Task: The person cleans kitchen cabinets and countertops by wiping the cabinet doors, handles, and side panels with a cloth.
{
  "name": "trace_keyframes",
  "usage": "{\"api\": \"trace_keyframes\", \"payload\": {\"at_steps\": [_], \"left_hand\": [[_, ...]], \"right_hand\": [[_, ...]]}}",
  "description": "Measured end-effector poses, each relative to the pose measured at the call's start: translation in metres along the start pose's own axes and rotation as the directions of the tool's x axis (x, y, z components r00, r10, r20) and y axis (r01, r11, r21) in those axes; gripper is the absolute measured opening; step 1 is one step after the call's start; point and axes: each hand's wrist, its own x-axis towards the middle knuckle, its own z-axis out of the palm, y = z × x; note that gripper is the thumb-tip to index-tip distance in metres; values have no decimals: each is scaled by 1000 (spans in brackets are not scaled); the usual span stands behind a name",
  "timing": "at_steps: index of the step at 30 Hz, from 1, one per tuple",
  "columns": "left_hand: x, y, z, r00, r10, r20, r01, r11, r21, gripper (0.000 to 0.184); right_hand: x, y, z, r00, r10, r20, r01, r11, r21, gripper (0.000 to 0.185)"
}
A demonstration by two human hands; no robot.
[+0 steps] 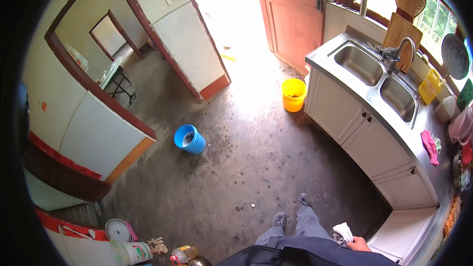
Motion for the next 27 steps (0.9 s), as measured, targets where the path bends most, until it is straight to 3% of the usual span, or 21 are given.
{"api": "trace_keyframes", "payload": {"at_steps": [2,5,6,8,11,14,18,19,20,22,27], "left_hand": [[9,18,1,999,6,-32,-5,1000,29,59],[20,47,4,994,16,-105,-10,998,60,59],[22,57,7,992,22,-126,-13,998,69,59],[29,72,10,986,31,-165,-17,996,83,60],[41,88,19,981,37,-190,-20,996,88,60],[61,103,33,979,57,-197,-43,996,74,60],[89,122,49,980,88,-181,-77,995,63,60],[95,128,51,980,98,-172,-88,994,66,60],[100,132,52,980,108,-166,-98,993,70,60],[111,143,52,980,129,-151,-118,990,77,60],[119,159,26,976,145,-161,-133,987,85,61]], "right_hand": [[8,-18,7,993,87,-84,-94,992,-85,26],[46,-27,-41,999,23,48,-20,997,-75,27],[63,-24,-57,989,-28,143,34,999,-37,28],[104,-13,-77,994,-18,106,12,998,59,29],[71,-70,-102,991,-66,114,22,936,350,31],[105,-76,-116,990,-22,139,-15,966,259,33],[166,-93,-129,987,-98,130,120,977,-178,36],[161,-120,-135,977,-140,159,172,963,-207,37],[183,-118,-132,981,-126,147,143,983,-117,37],[173,-159,-139,989,-127,80,143,964,-226,35],[192,-187,-128,985,-153,78,165,967,-193,37]]}}
